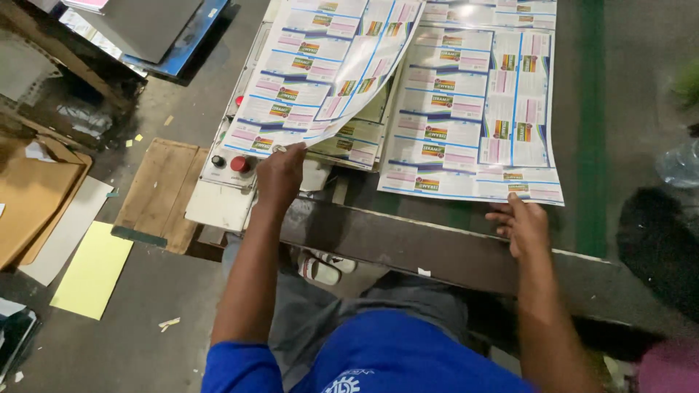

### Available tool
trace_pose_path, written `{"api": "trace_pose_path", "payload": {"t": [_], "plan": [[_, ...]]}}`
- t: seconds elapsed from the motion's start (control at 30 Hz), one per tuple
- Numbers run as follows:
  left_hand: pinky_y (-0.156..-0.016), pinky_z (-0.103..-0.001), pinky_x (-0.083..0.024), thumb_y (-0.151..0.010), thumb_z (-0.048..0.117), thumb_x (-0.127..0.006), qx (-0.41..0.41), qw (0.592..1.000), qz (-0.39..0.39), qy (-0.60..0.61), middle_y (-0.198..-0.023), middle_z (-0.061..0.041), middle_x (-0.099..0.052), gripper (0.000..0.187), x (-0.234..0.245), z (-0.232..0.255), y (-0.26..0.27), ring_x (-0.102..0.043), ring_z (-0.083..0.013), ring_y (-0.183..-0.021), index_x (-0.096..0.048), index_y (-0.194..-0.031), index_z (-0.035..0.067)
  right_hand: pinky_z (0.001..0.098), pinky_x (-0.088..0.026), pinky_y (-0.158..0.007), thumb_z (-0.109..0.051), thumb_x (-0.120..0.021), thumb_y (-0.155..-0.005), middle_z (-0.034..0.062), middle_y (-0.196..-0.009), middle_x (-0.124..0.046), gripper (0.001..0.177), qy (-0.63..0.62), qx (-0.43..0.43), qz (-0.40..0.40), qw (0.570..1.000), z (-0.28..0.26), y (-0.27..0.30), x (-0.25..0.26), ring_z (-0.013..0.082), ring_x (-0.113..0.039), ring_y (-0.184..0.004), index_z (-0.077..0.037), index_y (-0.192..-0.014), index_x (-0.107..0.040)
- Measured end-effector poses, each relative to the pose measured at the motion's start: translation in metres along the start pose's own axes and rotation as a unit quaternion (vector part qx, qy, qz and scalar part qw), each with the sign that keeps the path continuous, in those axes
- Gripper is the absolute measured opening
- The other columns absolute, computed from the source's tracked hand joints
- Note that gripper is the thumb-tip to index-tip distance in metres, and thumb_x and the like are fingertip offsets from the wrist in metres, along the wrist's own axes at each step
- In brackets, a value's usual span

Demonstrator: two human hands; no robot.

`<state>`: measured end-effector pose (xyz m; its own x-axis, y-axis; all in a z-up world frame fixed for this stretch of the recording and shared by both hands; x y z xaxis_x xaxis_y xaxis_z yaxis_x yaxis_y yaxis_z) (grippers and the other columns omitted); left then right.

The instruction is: The person is sorting through a large stack of printed paper sheets on a table. They repeatedly pick up sheets from the top of the pile, flip them over, and place them back down, seemingly organizing or checking the printed content.

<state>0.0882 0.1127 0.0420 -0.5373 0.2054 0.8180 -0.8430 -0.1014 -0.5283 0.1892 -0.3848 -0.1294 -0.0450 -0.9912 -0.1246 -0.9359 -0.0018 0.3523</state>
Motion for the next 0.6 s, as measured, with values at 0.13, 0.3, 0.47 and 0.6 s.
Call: {"api": "trace_pose_path", "payload": {"t": [0.13,0.3,0.47,0.6], "plan": [[-0.065,-0.045,-0.055,-0.097,0.009,-0.066,-0.059,0.993,0.094,0.039,-0.1,-0.015,-0.075,0.02,0.033,0.049,0.037,-0.071,-0.0332,-0.075,-0.072,-0.116,0.009,0.0277,-0.047,-0.051,-0.022,-0.056,-0.104,0.0139,-0.106,-0.074,0.043,0.028,-0.016,0.014,0.999,0.002,0.021,-0.012,0.0186,-0.07,-0.074,-0.006,-0.144,-0.053],[-0.067,-0.042,-0.056,-0.092,0.008,-0.071,-0.137,0.984,0.049,0.103,-0.115,-0.013,-0.075,0.033,0.043,0.137,0.089,-0.073,-0.0297,-0.083,-0.068,-0.124,0.004,0.026,-0.047,-0.052,-0.021,-0.058,-0.1,0.0131,-0.111,-0.075,0.052,0.051,0.035,-0.098,0.993,0.018,0.08,-0.09,0.0171,-0.071,-0.078,-0.006,-0.149,-0.052],[-0.09,-0.044,-0.058,-0.082,0.011,-0.069,-0.2,0.961,-0.029,0.19,-0.122,-0.018,-0.07,0.045,0.022,0.161,0.123,-0.069,-0.0354,-0.112,-0.064,-0.125,-0.001,0.0279,-0.05,-0.051,-0.022,-0.069,-0.095,0.0059,-0.096,-0.072,0.035,0.132,0.046,-0.286,0.948,0.058,0.128,-0.172,0.0149,-0.06,-0.065,-0.006,-0.126,-0.065],[-0.094,-0.046,-0.055,-0.081,0.017,-0.072,-0.232,0.948,-0.091,0.196,-0.124,-0.018,-0.07,0.045,0.018,0.16,0.124,-0.068,-0.0356,-0.115,-0.065,-0.123,0.002,0.0286,-0.049,-0.051,-0.025,-0.063,-0.099,0.0026,-0.095,-0.072,0.028,0.025,-0.066,-0.161,0.984,0.087,0.131,-0.151,0.0117,-0.064,-0.07,-0.004,-0.116,-0.068]]}}
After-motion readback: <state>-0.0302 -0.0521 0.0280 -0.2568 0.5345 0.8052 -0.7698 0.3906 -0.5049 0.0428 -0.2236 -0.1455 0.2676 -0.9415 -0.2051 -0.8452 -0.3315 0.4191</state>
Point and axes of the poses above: each hand's wrist, its own y-axis away from the middle knuckle, its own x-axis out of the back of the hand, z = x × y, the point moved 6 cm from there along -y, towards the middle knuckle
